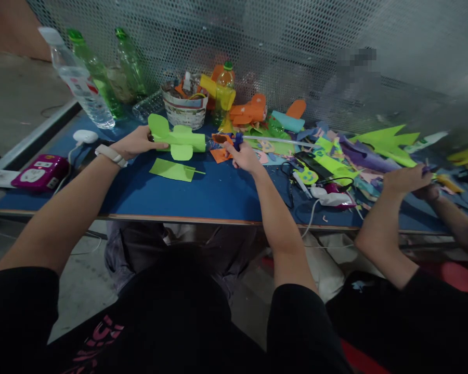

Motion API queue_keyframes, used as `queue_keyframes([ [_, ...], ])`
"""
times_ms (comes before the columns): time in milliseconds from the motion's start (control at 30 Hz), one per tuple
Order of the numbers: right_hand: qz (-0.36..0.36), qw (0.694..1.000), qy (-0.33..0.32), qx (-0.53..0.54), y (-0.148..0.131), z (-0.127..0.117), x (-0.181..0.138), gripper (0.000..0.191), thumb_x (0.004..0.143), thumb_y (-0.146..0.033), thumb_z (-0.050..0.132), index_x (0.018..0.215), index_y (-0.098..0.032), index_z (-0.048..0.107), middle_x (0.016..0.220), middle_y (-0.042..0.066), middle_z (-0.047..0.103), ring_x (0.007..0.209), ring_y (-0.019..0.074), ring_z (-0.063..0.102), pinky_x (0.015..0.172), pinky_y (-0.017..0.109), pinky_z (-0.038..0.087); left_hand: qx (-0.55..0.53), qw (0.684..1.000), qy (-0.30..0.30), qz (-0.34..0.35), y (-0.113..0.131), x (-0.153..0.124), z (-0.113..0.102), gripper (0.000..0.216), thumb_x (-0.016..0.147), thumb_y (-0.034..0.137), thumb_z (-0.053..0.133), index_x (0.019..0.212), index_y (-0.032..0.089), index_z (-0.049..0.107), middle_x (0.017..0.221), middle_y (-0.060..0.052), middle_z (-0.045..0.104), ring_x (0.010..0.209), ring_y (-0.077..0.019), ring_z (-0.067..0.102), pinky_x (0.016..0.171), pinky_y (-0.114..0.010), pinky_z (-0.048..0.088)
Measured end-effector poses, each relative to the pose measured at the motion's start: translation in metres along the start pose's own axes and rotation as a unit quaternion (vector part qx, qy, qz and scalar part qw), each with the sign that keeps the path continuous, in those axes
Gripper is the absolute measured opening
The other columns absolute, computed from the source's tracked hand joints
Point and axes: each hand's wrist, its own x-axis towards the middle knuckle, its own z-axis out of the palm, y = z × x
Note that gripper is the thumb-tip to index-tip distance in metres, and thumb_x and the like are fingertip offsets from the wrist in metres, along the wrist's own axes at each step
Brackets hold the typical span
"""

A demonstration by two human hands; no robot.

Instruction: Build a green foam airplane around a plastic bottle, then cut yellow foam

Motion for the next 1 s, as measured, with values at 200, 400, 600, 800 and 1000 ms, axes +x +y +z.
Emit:
queue_keyframes([
  [200,-0.012,1.0,-0.004,0.011,0.003,0.0,0.001,0.089,0.109,-0.112,0.077,0.098,-0.024,0.072,0.103,0.016,0.086,0.049,0.0128,0.06,0.041,0.033,0.051,-0.003,1.0,0.01,-0.007,0.0,0.0,0.0,0.06,0.087,0.038,0.114,0.138,0.015,0.091,0.154,-0.019,0.091,0.154,-0.0506,0.08,0.142,-0.064,0.064],
  [400,0.011,1.0,-0.005,0.009,0.0,0.0,0.0,0.079,0.113,-0.101,0.085,0.104,-0.024,0.071,0.094,0.01,0.082,0.05,0.0122,0.06,0.043,0.029,0.051,-0.012,1.0,0.004,0.002,0.0,0.0,0.001,0.061,0.088,0.039,0.114,0.139,0.015,0.091,0.156,-0.02,0.09,0.154,-0.0502,0.08,0.142,-0.063,0.064],
  [600,0.004,1.0,-0.01,0.002,-0.007,0.0,-0.004,0.087,0.109,-0.112,0.077,0.104,-0.026,0.072,0.099,0.011,0.084,0.051,0.013,0.061,0.041,0.031,0.051,-0.001,1.0,0.006,-0.005,0.002,-0.002,0.001,0.056,0.092,0.036,0.114,0.139,0.015,0.091,0.154,-0.017,0.091,0.152,-0.0469,0.08,0.14,-0.06,0.065],
  [800,0.021,1.0,-0.006,-0.012,-0.02,0.002,-0.009,0.088,0.106,-0.113,0.08,0.102,-0.026,0.073,0.098,0.012,0.084,0.053,0.0158,0.061,0.042,0.034,0.051,-0.008,1.0,0.012,-0.024,0.004,-0.002,0.002,0.061,0.089,0.033,0.113,0.144,0.016,0.09,0.155,-0.013,0.092,0.151,-0.0448,0.078,0.137,-0.054,0.065],
  [1000,0.026,1.0,-0.001,-0.002,-0.02,0.003,-0.009,0.087,0.104,-0.113,0.082,0.103,-0.027,0.073,0.097,0.012,0.083,0.052,0.0164,0.059,0.042,0.036,0.05,-0.003,1.0,0.0,0.008,-0.001,0.001,0.0,0.059,0.086,0.043,0.113,0.133,0.016,0.088,0.154,-0.019,0.091,0.152,-0.0487,0.081,0.139,-0.062,0.065],
])
